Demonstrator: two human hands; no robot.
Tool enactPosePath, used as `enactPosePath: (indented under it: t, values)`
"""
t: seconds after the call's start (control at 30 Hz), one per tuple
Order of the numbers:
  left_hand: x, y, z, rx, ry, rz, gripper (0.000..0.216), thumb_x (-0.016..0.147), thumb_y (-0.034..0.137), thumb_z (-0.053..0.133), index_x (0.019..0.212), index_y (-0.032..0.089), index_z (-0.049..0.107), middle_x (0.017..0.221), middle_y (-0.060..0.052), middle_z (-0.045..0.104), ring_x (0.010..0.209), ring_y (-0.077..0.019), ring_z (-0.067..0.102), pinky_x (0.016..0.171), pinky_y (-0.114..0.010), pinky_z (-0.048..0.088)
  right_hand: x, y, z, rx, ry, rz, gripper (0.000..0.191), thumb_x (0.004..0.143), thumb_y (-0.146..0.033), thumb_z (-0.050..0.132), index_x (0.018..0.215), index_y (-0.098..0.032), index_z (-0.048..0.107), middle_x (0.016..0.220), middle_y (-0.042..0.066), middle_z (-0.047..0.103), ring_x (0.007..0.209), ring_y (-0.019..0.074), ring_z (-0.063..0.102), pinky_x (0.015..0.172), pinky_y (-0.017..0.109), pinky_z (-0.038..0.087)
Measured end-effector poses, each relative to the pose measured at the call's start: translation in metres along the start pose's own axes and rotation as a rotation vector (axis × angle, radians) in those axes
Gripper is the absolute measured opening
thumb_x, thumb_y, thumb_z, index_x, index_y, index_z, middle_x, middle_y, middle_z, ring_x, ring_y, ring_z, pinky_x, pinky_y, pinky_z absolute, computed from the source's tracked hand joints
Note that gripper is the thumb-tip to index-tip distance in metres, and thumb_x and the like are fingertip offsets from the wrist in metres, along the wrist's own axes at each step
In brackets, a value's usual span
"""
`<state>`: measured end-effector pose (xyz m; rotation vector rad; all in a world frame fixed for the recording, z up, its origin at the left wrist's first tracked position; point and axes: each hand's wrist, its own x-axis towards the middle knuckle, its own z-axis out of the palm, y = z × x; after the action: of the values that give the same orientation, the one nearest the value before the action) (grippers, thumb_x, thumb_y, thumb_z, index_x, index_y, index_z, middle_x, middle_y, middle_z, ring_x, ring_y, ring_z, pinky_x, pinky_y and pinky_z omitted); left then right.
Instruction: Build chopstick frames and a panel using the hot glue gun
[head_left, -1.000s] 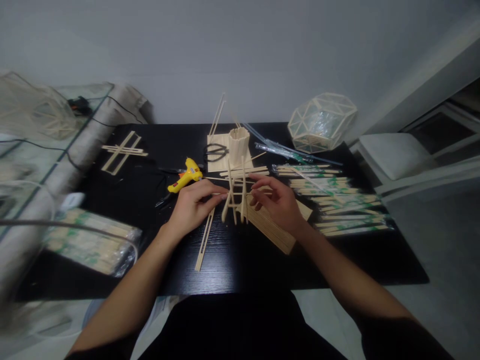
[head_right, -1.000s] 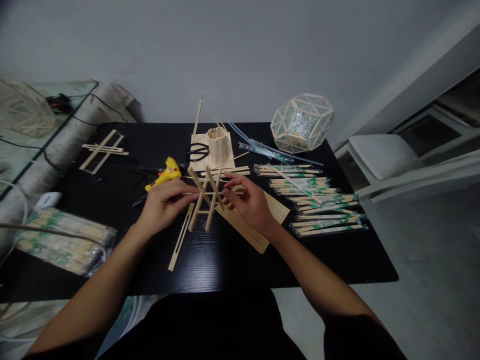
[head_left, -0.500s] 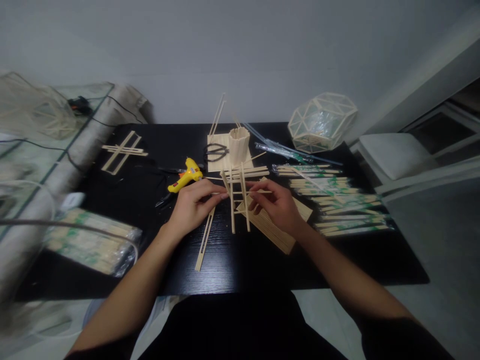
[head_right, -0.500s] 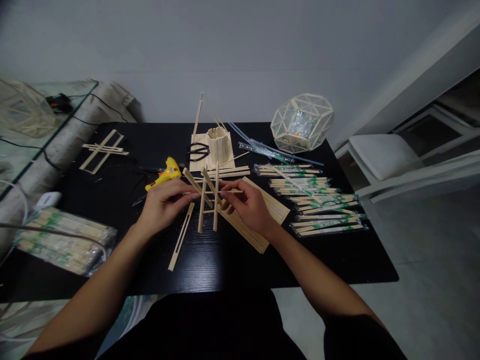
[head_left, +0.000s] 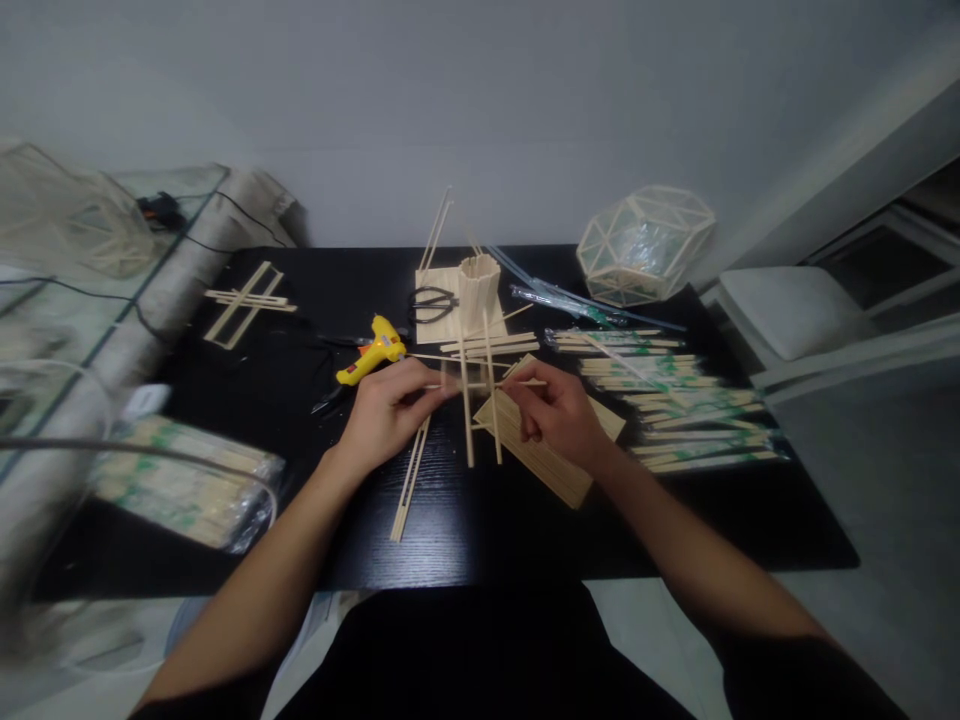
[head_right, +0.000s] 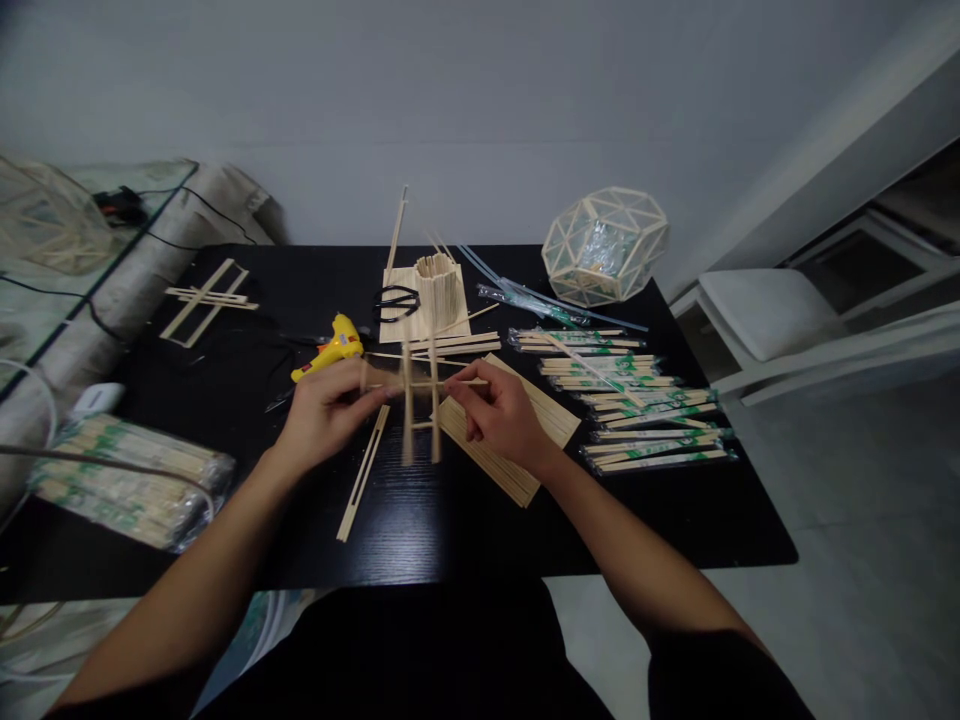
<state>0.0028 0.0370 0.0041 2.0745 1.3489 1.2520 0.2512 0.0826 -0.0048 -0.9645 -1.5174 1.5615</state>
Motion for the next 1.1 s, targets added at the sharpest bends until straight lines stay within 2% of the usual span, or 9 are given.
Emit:
enactPosePath:
  t: [0.1,0.17,0.23,0.43,0.9,0.97,1.0,1.07,1.1]
  values:
    - [0.0001,0.0002,0.0001,0.01,-0.004,-0.004,0.011,0.098,0.029,0.074,0.099,0.022,0.082,0.089,-0.004,0.079,0.076,-0.0151,0.069,0.071,-0.027,0.053,0.0018,0.0026,0.0015,-0.013,0.075,-0.116,0.037,0.087,-0.055,0.084,0.084,-0.021,0.072,0.085,0.002,0.074,0.049,0.0077,0.058,0.046,0.023,0.052]
    - [0.0003,0.0007,0.0003,0.011,0.005,0.003,0.01,0.098,0.03,0.075,0.099,0.022,0.082,0.088,-0.004,0.078,0.075,-0.0145,0.068,0.07,-0.026,0.053,0.002,0.0033,0.002,-0.016,0.086,-0.166,0.032,0.088,-0.051,0.083,0.084,-0.021,0.073,0.116,0.007,0.075,0.053,0.0062,0.061,0.049,0.025,0.055]
    - [0.0003,0.001,0.0006,0.01,0.012,0.007,0.01,0.097,0.03,0.076,0.099,0.022,0.082,0.086,-0.003,0.078,0.073,-0.0142,0.067,0.07,-0.026,0.053,0.0015,0.003,0.0021,-0.007,0.067,-0.167,0.027,0.092,-0.047,0.081,0.085,-0.021,0.073,0.134,0.008,0.072,0.055,0.0054,0.063,0.051,0.025,0.056]
    - [0.0003,-0.0001,0.0012,0.014,0.013,-0.006,0.011,0.098,0.03,0.075,0.098,0.022,0.082,0.09,-0.004,0.079,0.076,-0.0147,0.069,0.071,-0.026,0.053,0.0005,0.0013,0.0023,0.039,0.049,-0.113,0.027,0.093,-0.044,0.08,0.085,-0.02,0.071,0.133,0.01,0.076,0.051,0.0052,0.062,0.047,0.023,0.052]
    - [0.0006,0.0026,0.0008,0.025,0.019,0.03,0.01,0.098,0.028,0.076,0.099,0.02,0.082,0.089,-0.004,0.079,0.074,-0.0133,0.068,0.068,-0.025,0.052,-0.0002,-0.0008,0.0027,0.11,-0.015,-0.102,0.033,0.092,-0.05,0.08,0.085,-0.02,0.071,0.146,0.013,0.071,0.057,0.0088,0.07,0.05,0.024,0.057]
    - [0.0001,0.0022,0.001,0.024,0.022,0.039,0.011,0.099,0.029,0.075,0.099,0.02,0.081,0.088,-0.004,0.079,0.073,-0.0129,0.067,0.066,-0.025,0.052,-0.0004,-0.0012,0.0014,0.098,-0.018,-0.102,0.034,0.092,-0.052,0.079,0.086,-0.02,0.071,0.14,0.012,0.074,0.059,0.0101,0.072,0.05,0.024,0.058]
    - [-0.0001,0.002,0.0011,0.025,0.024,0.043,0.011,0.099,0.029,0.074,0.099,0.02,0.081,0.088,-0.004,0.078,0.072,-0.0126,0.067,0.066,-0.024,0.051,-0.0005,-0.0011,0.0005,0.085,-0.022,-0.089,0.034,0.092,-0.053,0.079,0.086,-0.02,0.071,0.126,0.011,0.08,0.056,0.0101,0.07,0.048,0.024,0.056]
    - [-0.0004,0.0015,0.0012,0.026,0.024,0.048,0.01,0.099,0.029,0.075,0.099,0.021,0.081,0.088,-0.003,0.078,0.073,-0.0123,0.067,0.067,-0.024,0.052,-0.0007,-0.0005,-0.0014,0.068,-0.045,-0.035,0.036,0.094,-0.054,0.076,0.085,-0.02,0.07,0.077,0.002,0.08,0.041,0.0089,0.06,0.041,0.021,0.048]
    - [-0.0004,0.0013,0.0011,0.027,0.022,0.048,0.01,0.098,0.028,0.075,0.099,0.021,0.081,0.087,-0.003,0.078,0.073,-0.0123,0.067,0.068,-0.025,0.052,-0.0008,0.0,-0.0022,0.065,-0.062,-0.002,0.037,0.095,-0.055,0.074,0.084,-0.02,0.069,0.055,-0.004,0.068,0.034,0.0083,0.051,0.037,0.02,0.043]
